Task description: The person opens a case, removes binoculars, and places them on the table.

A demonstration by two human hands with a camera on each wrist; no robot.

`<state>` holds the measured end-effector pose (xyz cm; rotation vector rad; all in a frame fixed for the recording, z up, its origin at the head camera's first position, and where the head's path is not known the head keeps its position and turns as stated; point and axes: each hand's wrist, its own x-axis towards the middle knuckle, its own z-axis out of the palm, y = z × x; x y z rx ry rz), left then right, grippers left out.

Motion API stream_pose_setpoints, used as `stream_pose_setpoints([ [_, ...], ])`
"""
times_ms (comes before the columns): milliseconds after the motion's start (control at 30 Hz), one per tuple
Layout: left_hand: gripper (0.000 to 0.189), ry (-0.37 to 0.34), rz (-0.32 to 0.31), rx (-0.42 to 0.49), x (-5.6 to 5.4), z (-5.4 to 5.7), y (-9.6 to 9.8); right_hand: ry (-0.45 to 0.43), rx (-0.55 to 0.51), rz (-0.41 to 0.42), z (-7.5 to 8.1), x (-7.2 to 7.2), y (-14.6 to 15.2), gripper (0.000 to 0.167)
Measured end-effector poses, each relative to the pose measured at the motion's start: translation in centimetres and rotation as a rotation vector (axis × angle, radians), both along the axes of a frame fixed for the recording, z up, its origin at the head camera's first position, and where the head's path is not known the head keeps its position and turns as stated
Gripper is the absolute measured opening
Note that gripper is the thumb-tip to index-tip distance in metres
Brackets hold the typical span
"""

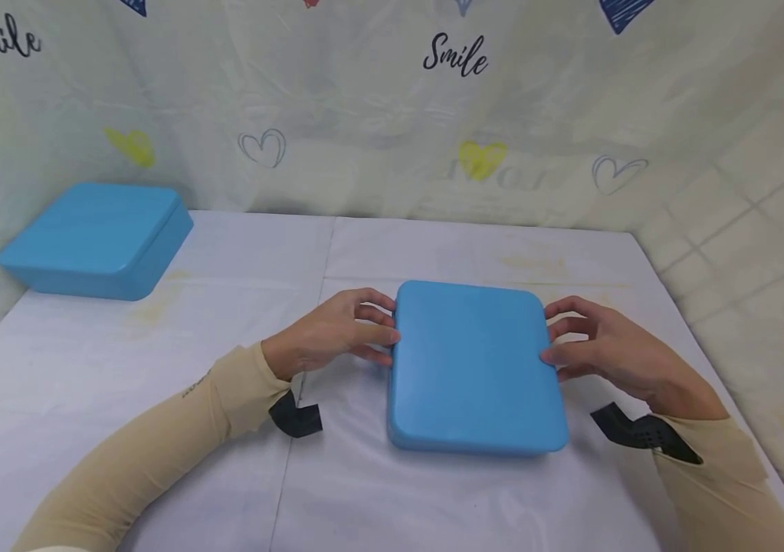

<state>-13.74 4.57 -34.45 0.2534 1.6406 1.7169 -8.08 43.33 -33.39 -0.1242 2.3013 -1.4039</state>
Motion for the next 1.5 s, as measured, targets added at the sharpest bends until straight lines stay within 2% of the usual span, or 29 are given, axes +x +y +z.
stream_pose_setpoints([
  [533, 0.049, 0.043, -0.027, 0.042, 0.3, 0.5, -0.3, 0.05, -0.028, 0.055, 0.5, 0.0, 0.6, 0.048],
  [733, 0.05, 0.034, -0.022, 0.04, 0.2, 0.5, -0.4, 0.043, -0.073, 0.067, 0.5, -0.1, 0.8, 0.048],
  [1100, 0.049, 0.027, 0.002, 0.037, -0.2, 0.2, -0.4, -0.004, -0.221, 0.032, 0.1, -0.4, 0.9, 0.047],
  [1367, 0.049, 0.038, 0.011, 0.021, -0.6, 0.0, -0.5, 0.01, -0.25, -0.024, 0.0, -0.5, 0.8, 0.046],
  [1500, 0.05, 0.04, 0.015, 0.018, -0.7, -0.1, -0.6, 0.01, -0.218, -0.052, 0.0, -0.5, 0.6, 0.044],
])
